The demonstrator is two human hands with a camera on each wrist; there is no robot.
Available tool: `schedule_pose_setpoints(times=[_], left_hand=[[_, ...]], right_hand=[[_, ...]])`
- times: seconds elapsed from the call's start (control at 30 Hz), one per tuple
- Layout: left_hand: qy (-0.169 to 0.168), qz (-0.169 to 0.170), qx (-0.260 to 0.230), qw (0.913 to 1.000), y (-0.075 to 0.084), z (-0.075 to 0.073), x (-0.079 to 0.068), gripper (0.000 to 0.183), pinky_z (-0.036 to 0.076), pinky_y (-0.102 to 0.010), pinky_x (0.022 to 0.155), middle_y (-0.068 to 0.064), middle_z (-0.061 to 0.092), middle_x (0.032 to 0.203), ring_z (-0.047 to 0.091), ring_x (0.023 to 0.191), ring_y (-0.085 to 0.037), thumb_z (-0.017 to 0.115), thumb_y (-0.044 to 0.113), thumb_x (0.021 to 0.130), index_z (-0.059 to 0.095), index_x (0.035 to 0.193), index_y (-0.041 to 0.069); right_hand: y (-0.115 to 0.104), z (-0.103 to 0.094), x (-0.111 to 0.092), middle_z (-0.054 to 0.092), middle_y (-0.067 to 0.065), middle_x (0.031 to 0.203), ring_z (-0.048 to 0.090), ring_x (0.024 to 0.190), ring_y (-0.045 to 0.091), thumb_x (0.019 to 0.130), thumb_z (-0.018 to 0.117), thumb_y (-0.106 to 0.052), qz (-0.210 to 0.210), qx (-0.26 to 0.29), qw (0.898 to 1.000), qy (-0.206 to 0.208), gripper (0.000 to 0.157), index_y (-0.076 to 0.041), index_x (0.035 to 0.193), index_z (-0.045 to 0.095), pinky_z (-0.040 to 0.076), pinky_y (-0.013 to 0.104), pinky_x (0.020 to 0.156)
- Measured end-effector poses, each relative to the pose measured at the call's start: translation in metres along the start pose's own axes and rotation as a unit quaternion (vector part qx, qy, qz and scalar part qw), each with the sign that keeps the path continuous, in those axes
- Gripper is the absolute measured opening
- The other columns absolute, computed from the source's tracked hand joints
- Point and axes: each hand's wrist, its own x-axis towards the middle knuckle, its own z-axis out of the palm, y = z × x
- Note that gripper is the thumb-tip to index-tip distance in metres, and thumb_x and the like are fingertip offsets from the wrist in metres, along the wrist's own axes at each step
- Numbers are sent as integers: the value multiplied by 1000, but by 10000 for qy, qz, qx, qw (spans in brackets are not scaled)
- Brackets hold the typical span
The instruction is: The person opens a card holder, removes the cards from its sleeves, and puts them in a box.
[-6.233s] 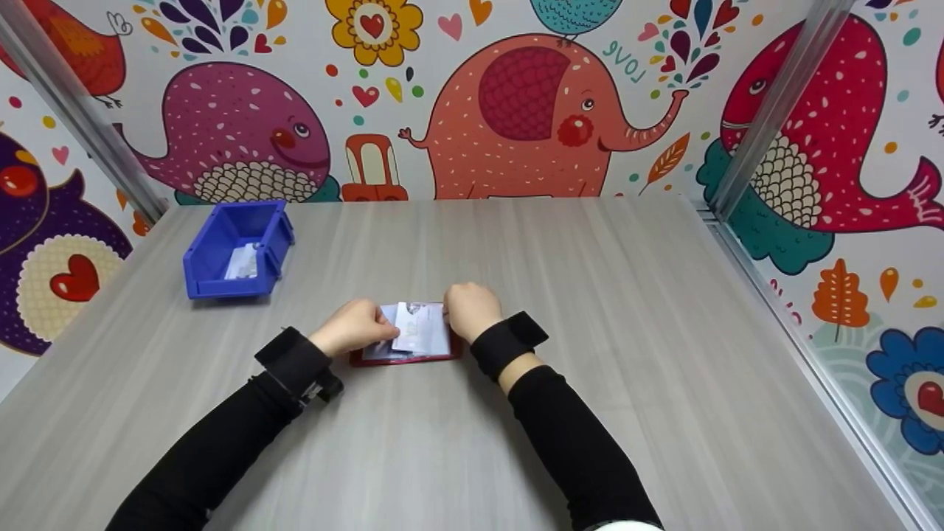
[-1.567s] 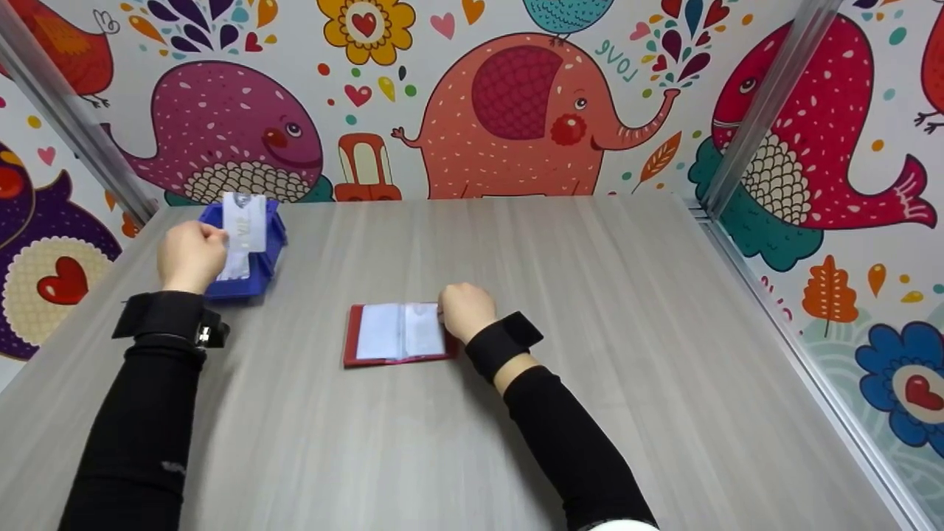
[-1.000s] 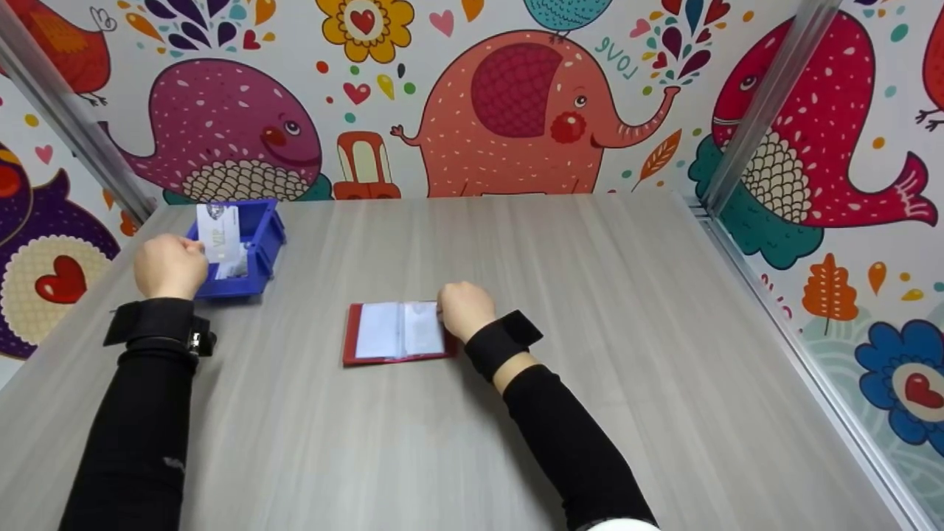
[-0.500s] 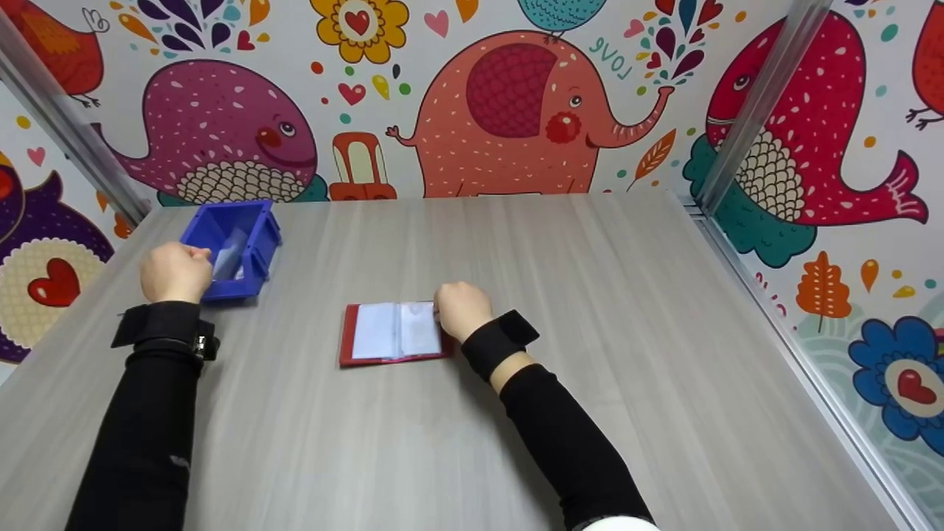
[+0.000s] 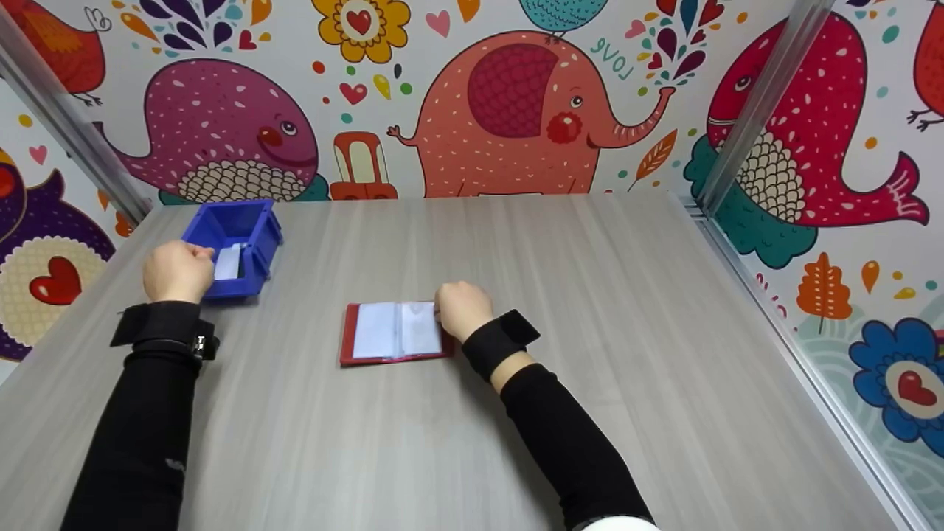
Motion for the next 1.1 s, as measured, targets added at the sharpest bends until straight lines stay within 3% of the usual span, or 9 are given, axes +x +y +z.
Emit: schedule_pose_setpoints(times=[0.63, 1.1], left_hand=[[-85, 48, -147, 9998, 4, -7, -2, 27, 46, -55, 90, -24, 67, 111, 59, 106, -45, 54, 15, 97, 72, 105, -3], [162, 677, -169, 9974, 21, -2, -12, 24, 47, -55, 87, -22, 70, 104, 61, 101, -45, 58, 16, 95, 74, 97, -1]], right_hand=[[0, 0, -1, 74, 9, 88, 70, 85, 28, 80, 77, 0, -119, 6, 9999, 124, 7, -6, 82, 79, 54, 41, 77], [2, 0, -1, 74, 10, 89, 70, 85, 29, 81, 76, 0, -110, 10, 9999, 91, 6, -5, 82, 79, 54, 42, 78]])
